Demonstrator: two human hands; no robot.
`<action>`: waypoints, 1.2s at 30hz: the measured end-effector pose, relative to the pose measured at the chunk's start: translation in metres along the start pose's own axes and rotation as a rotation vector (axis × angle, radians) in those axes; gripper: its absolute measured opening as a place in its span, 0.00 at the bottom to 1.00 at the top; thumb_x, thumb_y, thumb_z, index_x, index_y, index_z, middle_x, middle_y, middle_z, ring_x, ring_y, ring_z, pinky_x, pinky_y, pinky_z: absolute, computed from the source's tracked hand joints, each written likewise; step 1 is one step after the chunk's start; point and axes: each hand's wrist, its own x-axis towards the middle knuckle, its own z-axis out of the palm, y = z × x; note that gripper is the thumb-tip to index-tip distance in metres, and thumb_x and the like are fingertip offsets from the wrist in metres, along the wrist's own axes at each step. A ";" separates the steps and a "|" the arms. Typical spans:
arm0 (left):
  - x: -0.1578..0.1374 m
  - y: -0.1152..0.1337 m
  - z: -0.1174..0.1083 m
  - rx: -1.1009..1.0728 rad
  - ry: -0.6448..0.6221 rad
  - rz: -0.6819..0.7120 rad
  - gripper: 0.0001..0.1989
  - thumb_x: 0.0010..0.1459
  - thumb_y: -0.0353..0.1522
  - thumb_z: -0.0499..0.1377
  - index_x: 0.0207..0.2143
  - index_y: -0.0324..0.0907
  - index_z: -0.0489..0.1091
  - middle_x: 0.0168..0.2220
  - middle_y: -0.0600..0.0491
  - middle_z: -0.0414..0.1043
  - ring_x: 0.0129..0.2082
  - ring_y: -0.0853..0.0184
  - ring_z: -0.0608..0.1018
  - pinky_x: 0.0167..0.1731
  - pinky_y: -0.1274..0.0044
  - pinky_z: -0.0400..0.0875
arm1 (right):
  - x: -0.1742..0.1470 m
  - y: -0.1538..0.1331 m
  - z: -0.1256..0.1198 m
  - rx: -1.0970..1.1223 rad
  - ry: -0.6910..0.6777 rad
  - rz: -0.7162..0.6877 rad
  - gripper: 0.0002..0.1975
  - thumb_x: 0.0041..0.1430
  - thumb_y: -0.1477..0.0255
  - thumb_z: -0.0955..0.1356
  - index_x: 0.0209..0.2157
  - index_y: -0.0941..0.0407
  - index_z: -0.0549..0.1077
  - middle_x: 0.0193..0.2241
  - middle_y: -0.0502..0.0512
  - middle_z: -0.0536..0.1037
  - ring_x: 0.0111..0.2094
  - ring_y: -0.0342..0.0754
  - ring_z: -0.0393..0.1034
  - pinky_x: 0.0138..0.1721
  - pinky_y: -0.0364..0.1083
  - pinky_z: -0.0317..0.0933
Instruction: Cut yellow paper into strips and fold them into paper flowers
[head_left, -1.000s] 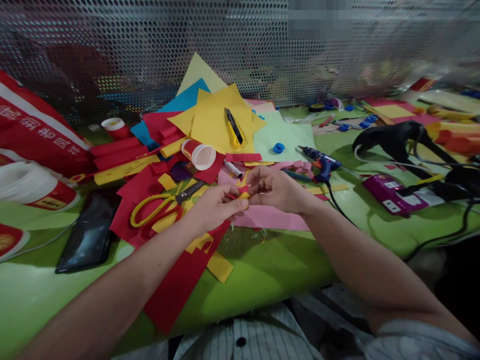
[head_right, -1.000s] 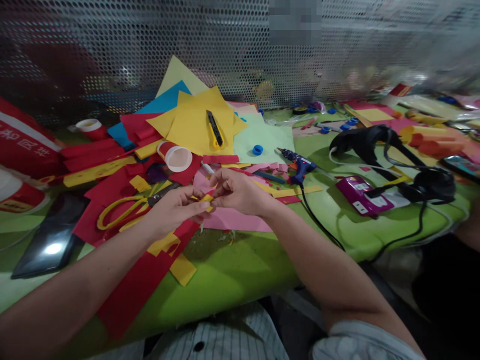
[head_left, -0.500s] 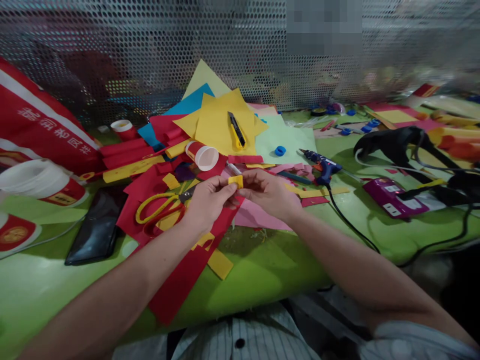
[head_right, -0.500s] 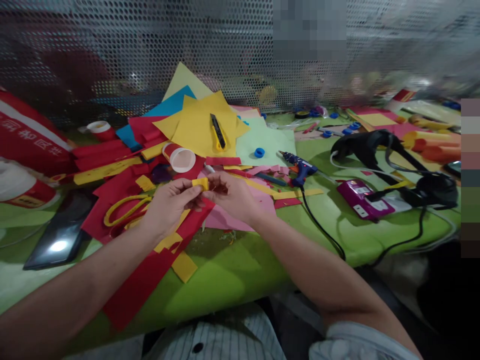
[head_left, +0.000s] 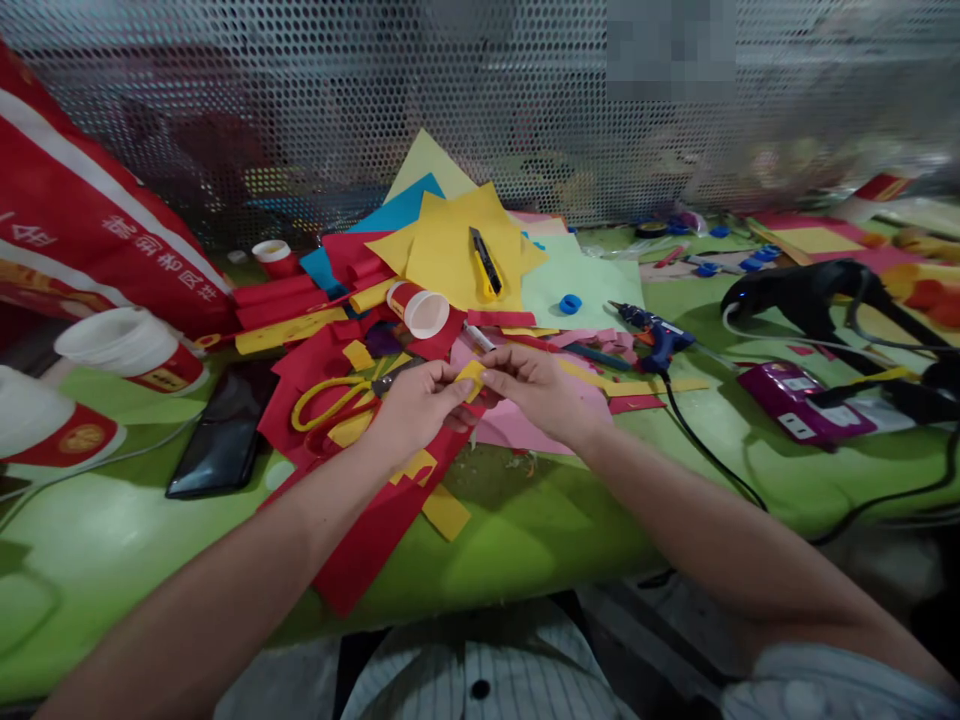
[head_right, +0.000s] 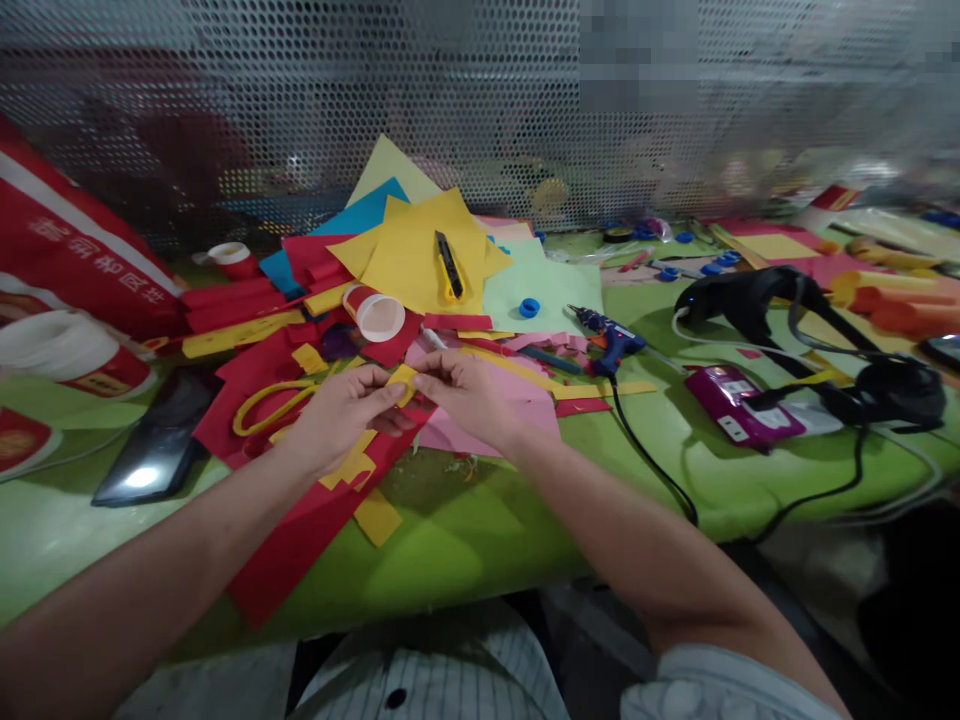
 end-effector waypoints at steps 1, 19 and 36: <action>-0.001 -0.003 0.001 -0.023 0.024 -0.006 0.07 0.47 0.32 0.62 0.24 0.39 0.66 0.20 0.56 0.72 0.18 0.72 0.75 0.21 0.80 0.70 | 0.000 0.001 0.002 0.004 0.010 0.008 0.06 0.48 0.69 0.68 0.28 0.56 0.69 0.24 0.48 0.72 0.24 0.40 0.66 0.29 0.43 0.65; 0.000 -0.024 -0.001 -0.039 0.158 0.183 0.07 0.46 0.35 0.60 0.24 0.40 0.69 0.18 0.59 0.67 0.18 0.74 0.69 0.21 0.81 0.66 | -0.005 -0.001 0.015 0.228 -0.083 0.166 0.08 0.46 0.68 0.70 0.30 0.55 0.70 0.25 0.48 0.74 0.27 0.41 0.70 0.34 0.44 0.67; 0.000 -0.018 -0.105 1.575 0.194 0.236 0.21 0.52 0.28 0.51 0.50 0.39 0.66 0.31 0.50 0.72 0.28 0.63 0.76 0.30 0.72 0.69 | 0.011 0.009 -0.013 0.261 0.216 0.236 0.08 0.46 0.68 0.68 0.23 0.57 0.65 0.18 0.48 0.74 0.10 0.38 0.62 0.13 0.40 0.59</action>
